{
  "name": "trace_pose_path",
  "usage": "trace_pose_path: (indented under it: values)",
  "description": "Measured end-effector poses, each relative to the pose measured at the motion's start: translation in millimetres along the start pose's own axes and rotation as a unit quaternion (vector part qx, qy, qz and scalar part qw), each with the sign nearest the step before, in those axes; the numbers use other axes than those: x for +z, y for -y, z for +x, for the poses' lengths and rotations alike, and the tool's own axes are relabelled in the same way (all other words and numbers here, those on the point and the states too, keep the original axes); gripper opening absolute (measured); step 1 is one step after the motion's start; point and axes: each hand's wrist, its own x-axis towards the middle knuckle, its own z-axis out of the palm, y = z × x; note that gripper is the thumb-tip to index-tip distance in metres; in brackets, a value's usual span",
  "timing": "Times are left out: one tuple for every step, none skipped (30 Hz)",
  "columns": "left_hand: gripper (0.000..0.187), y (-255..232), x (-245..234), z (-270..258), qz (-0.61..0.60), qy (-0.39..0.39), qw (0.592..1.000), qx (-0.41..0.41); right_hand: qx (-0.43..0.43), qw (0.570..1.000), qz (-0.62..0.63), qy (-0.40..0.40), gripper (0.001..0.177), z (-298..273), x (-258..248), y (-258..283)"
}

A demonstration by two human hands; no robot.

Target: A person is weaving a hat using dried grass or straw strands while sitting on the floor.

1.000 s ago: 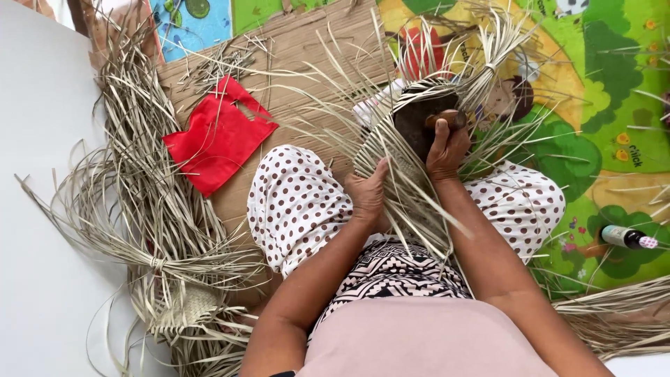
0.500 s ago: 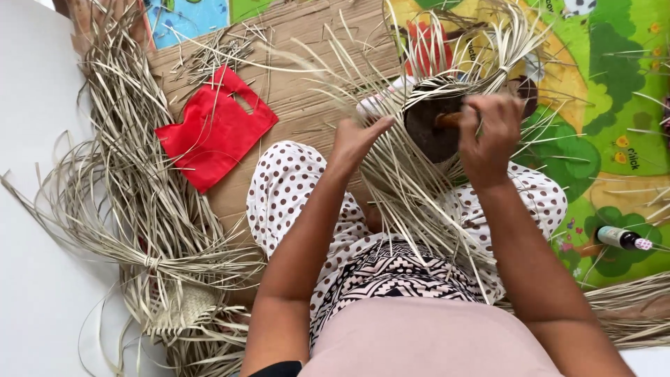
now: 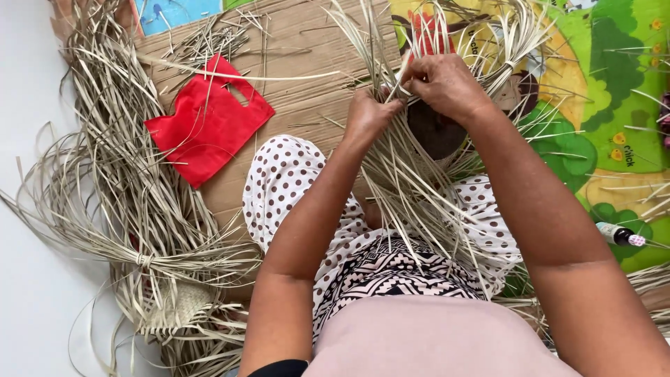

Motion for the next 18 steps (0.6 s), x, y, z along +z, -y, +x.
trace_pose_path:
  values:
    - [0.025,-1.0,-0.2,-0.2,-0.027,0.013,1.0,-0.002,-0.003,1.0,-0.001,-0.01,0.014,1.3,1.8,-2.5]
    - [0.023,-1.9,-0.4,-0.5,-0.054,0.027,0.998,-0.004,-0.006,1.0,-0.002,-0.021,0.015,2.5,3.7,-5.1]
    - [0.023,3.0,0.4,6.0,-0.054,0.027,0.998,-0.006,-0.005,1.0,-0.001,-0.019,0.015,0.8,4.4,-5.5]
    - [0.022,8.2,1.3,12.4,-0.089,0.036,0.995,-0.007,-0.022,0.999,0.017,-0.018,0.012,-1.0,5.2,-6.0]
    - [0.022,12.3,2.0,19.4,-0.124,0.045,0.991,-0.008,-0.04,0.998,0.035,-0.018,0.01,-2.3,5.2,-6.1]
    - [0.022,10.7,1.1,18.3,-0.123,0.045,0.991,-0.008,-0.039,0.998,0.036,-0.018,0.01,0.0,10.5,-14.4]
    - [0.044,8.4,0.1,17.5,-0.149,0.048,0.987,-0.038,-0.1,0.993,0.032,-0.051,0.01,2.8,15.3,-22.4]
    - [0.066,6.1,-0.8,16.7,-0.175,0.051,0.981,-0.067,-0.16,0.983,0.027,-0.083,0.01,5.6,20.1,-30.5]
    - [0.066,6.6,-1.4,16.2,-0.174,0.052,0.981,-0.069,-0.159,0.983,0.029,-0.083,0.01,5.4,21.5,-34.7]
    - [0.06,7.0,-1.9,15.7,-0.145,0.049,0.987,-0.042,-0.168,0.98,0.05,-0.09,0.008,5.2,22.9,-39.1]
    - [0.056,6.0,-2.2,16.0,-0.117,0.047,0.992,-0.014,-0.179,0.976,0.071,-0.099,0.006,5.5,23.0,-43.1]
    - [0.056,11.8,-2.2,19.7,-0.116,0.049,0.992,-0.014,-0.178,0.976,0.071,-0.1,0.006,4.6,23.2,-42.8]
    - [0.042,16.5,-1.5,24.0,-0.105,0.048,0.993,0.016,-0.182,0.973,0.103,-0.093,0.007,3.7,22.4,-42.8]
    - [0.028,21.3,-1.0,28.3,-0.095,0.047,0.993,0.046,-0.185,0.969,0.135,-0.087,0.008,2.9,21.6,-42.7]
    - [0.028,22.7,-1.3,29.9,-0.095,0.047,0.993,0.047,-0.186,0.969,0.135,-0.087,0.008,-5.9,18.4,-28.8]
    - [0.028,24.0,-1.7,31.6,-0.087,0.039,0.995,0.042,-0.157,0.983,0.08,-0.055,0.01,-14.7,15.2,-14.7]
    - [0.028,24.8,-1.5,33.6,-0.08,0.031,0.996,0.037,-0.127,0.991,0.024,-0.023,0.014,-23.6,11.4,-1.0]
    - [0.028,22.2,-3.9,31.1,-0.079,0.031,0.996,0.038,-0.128,0.991,0.024,-0.024,0.014,-27.6,21.1,7.4]
